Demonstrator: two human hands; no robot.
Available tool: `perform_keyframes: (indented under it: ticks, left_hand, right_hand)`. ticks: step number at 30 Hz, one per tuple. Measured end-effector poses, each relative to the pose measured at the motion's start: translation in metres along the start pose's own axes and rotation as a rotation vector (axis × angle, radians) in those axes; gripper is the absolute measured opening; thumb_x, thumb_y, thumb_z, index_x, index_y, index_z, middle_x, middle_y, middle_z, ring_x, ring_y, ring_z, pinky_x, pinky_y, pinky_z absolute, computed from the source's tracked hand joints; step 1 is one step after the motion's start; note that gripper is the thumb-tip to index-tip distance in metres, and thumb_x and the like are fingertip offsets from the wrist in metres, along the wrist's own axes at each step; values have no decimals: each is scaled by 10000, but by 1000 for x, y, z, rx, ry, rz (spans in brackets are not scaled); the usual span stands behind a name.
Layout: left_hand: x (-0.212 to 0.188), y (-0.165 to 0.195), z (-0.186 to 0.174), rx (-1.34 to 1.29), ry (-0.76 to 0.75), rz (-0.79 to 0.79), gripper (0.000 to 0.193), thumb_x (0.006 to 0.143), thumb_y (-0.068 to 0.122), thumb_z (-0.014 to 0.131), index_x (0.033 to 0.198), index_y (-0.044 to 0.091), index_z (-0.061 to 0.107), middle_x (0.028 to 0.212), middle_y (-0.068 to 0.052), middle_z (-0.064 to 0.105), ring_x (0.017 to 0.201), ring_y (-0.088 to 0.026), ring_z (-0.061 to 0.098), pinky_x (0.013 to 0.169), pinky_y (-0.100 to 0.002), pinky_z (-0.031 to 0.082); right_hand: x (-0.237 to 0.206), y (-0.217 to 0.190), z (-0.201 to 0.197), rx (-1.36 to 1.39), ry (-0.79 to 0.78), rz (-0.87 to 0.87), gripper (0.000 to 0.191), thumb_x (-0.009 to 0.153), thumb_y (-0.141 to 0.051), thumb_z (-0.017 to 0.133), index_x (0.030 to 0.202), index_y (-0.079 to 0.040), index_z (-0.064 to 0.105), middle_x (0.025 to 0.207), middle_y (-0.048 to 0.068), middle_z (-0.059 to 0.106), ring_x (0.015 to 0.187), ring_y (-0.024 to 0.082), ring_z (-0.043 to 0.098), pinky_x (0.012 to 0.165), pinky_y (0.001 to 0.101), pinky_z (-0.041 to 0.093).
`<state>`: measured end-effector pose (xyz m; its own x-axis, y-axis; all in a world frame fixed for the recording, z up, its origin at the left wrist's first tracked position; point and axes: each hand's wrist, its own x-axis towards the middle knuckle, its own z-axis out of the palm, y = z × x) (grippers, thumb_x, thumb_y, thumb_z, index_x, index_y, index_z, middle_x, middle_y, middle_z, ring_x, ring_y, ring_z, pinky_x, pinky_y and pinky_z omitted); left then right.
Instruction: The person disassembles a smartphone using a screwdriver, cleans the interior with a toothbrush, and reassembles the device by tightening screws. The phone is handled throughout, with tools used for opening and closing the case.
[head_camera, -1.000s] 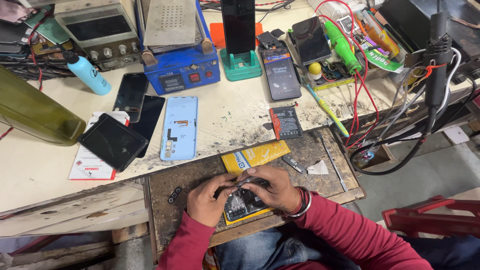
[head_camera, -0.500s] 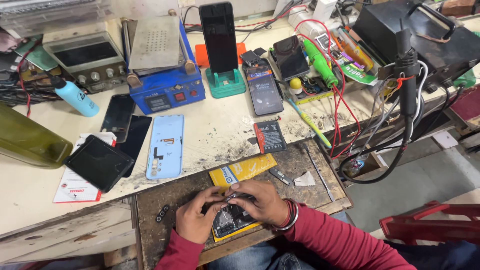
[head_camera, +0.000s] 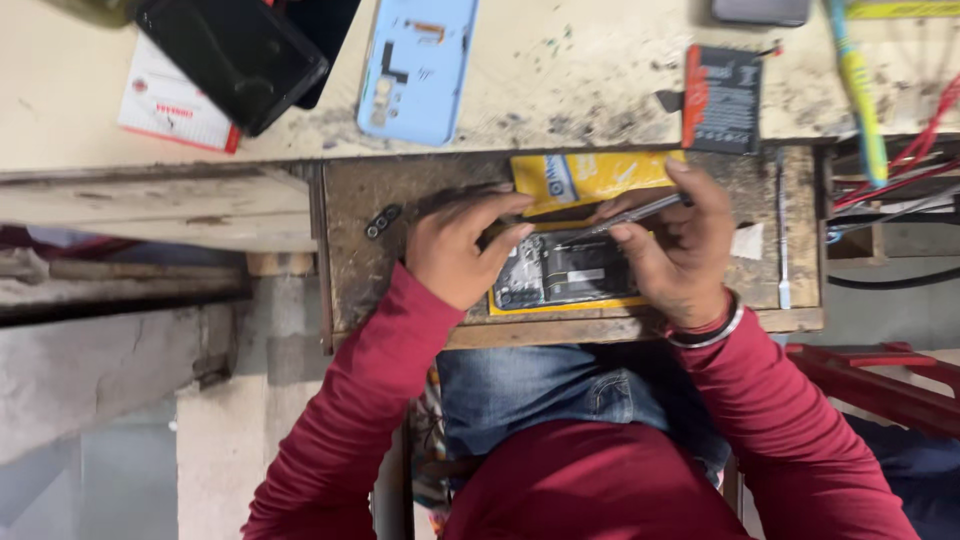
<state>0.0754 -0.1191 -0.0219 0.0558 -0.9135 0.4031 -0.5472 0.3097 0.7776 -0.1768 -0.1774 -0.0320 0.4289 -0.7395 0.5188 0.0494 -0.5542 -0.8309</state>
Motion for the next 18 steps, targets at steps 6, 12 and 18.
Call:
perform_keyframes:
  ticks: [6,12,18]
  left_hand:
    - [2,-1,-2,92,-110,16,295,850,259,841,1113,150,763,1190,-116,751,1122,-293,695,968,-404,544]
    - [0,-7,0,111,-117,75,287,854,264,842,1093,132,755,1194,-115,746,1171,-284,690,1021,-423,515]
    - [0,-7,0,107,-125,65,298,848,263,840,1103,135,752,1197,-105,749,1176,-270,690,1016,-413,517]
  right_hand:
    - [7,-9,0,-106,-95,-72,636,991,-26,759,1500,-115,388,1013,194,684,870,271,764,772,345,637]
    - [9,-11,9,-180,-157,-122,617,978,-32,778,1470,-102,411,992,197,728,875,256,775,739,317,620]
    - [10,-12,12,-231,-182,-128,585,965,-45,793,1433,-80,443,984,196,734,917,266,782,743,308,625]
